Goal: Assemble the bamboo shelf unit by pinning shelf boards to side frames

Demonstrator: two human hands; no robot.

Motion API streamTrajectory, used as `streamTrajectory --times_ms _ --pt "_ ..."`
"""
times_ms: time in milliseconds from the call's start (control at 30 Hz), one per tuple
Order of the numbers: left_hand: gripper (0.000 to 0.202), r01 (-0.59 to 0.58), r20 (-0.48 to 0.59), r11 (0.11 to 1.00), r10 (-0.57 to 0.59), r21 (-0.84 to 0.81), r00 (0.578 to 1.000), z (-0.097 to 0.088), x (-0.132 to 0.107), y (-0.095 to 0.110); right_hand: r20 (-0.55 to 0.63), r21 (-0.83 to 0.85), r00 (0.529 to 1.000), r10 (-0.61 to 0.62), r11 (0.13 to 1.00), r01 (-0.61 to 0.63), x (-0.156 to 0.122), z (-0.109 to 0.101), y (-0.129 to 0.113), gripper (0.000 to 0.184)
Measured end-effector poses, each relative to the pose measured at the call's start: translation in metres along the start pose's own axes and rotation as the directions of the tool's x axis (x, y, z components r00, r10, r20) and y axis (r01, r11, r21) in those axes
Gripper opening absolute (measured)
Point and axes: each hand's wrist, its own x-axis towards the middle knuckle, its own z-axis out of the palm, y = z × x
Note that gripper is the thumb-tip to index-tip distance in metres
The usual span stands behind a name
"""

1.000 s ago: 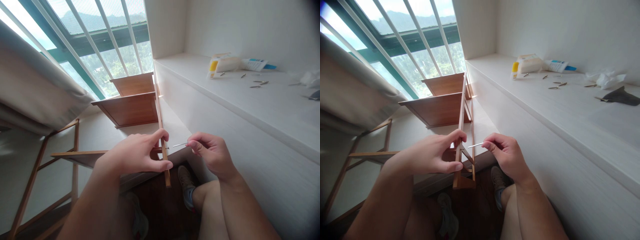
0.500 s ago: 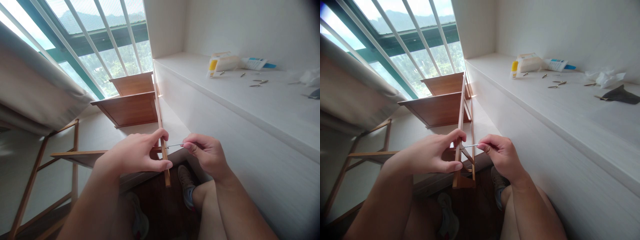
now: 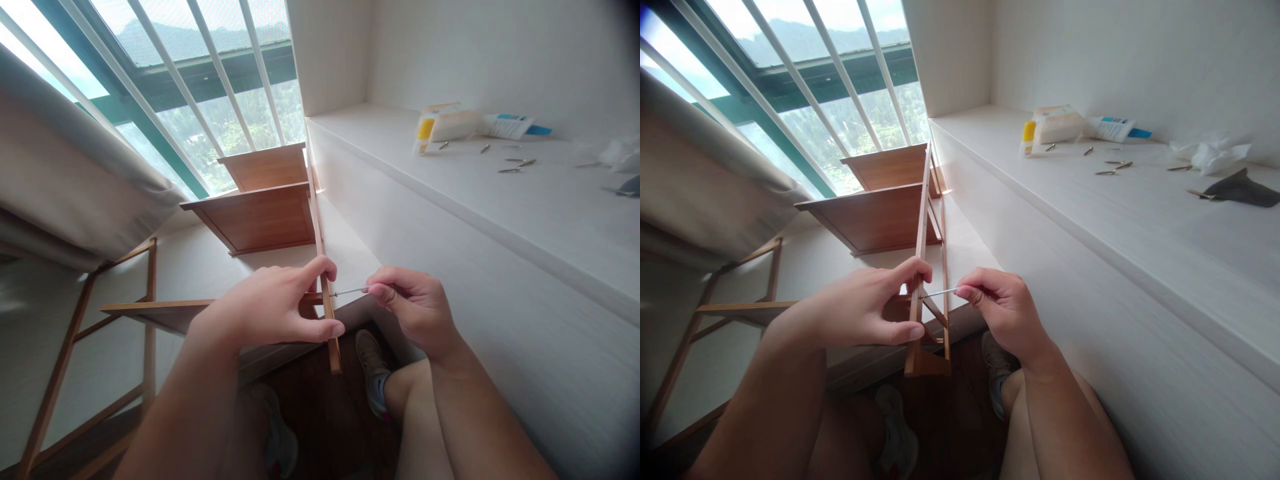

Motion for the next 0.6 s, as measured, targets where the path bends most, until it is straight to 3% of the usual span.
streamTrajectory --times_ms 400,600 --pt "0.06 -0.002 0.003 1.0 0.002 0.004 1.0 0.0003 -0.0007 0.0 0.044 0.016 0.992 -0.117 0.993 0.116 0.0032 -0.0009 0.0072 0.015" --pt "0.058 -0.007 0.0 1.0 0.007 0.006 1.0 0.0007 0.0 0.0002 0.074 -0.097 0.991 -0.111 0.988 0.118 0.003 -0.0015 0.0036 0.019"
